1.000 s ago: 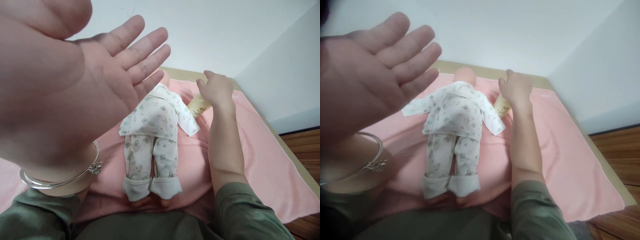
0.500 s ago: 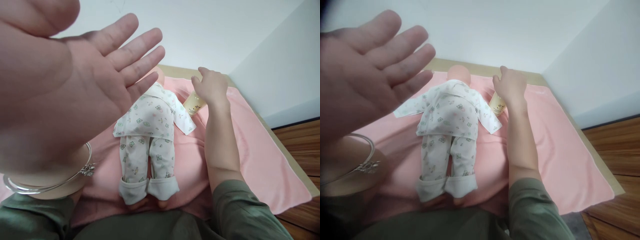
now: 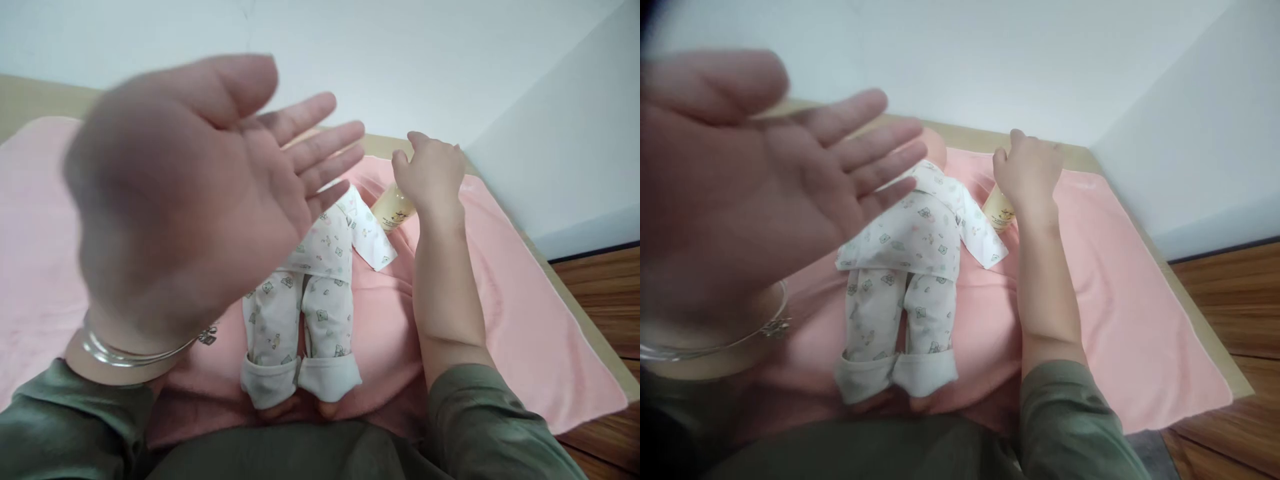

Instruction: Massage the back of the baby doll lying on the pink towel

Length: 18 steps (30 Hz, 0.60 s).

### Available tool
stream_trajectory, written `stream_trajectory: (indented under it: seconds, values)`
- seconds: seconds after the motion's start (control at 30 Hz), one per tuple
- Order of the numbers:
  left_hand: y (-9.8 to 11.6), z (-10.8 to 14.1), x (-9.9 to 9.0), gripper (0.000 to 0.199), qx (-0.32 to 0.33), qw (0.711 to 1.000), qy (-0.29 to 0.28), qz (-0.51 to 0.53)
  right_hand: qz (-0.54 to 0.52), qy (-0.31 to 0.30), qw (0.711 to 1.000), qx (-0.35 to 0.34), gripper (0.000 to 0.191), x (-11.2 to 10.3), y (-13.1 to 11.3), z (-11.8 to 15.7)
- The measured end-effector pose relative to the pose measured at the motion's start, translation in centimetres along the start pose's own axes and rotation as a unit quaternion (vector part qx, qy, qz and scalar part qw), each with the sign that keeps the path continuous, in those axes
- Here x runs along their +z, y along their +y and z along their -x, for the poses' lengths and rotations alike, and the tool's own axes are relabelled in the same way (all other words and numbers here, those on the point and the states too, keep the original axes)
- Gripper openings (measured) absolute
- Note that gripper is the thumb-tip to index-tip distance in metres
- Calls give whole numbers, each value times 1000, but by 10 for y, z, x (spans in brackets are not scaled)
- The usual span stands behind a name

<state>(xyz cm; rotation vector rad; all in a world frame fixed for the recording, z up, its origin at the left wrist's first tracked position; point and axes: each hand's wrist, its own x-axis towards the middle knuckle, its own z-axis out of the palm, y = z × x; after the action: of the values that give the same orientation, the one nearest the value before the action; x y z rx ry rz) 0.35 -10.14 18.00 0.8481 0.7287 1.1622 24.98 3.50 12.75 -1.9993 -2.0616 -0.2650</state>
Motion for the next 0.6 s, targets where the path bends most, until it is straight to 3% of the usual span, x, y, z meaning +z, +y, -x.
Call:
stream_trajectory:
  seconds: [0.07, 0.13, 0.2, 0.3, 0.43, 0.57, 0.6]
  values:
    - [-8, -2, 18, 62, -41, 998, 40, 12, 12, 24, 1000, 6, 38, 0, -3, 5]
    - [-15, -6, 27, 61, -71, 995, 60, -41, 16, 49, 999, 10, 37, -5, -7, 15]
    - [-21, -10, 29, 61, -82, 990, 51, -99, -1, 73, 997, -6, 37, -14, -15, 29]
    - [-25, -12, 27, 60, -77, 987, 25, -141, -67, 81, 991, -86, 40, -30, -31, 54]
    - [-18, -1, 27, 71, -60, 970, -4, -235, -196, 20, 961, -196, 64, -42, -54, 83]
    - [-9, 9, 25, 91, -47, 943, -13, -329, -190, 114, 947, -232, 98, -47, -71, 109]
    - [-8, 9, 24, 93, -18, 930, 1, -366, -178, 136, 944, -242, 104, -49, -75, 116]
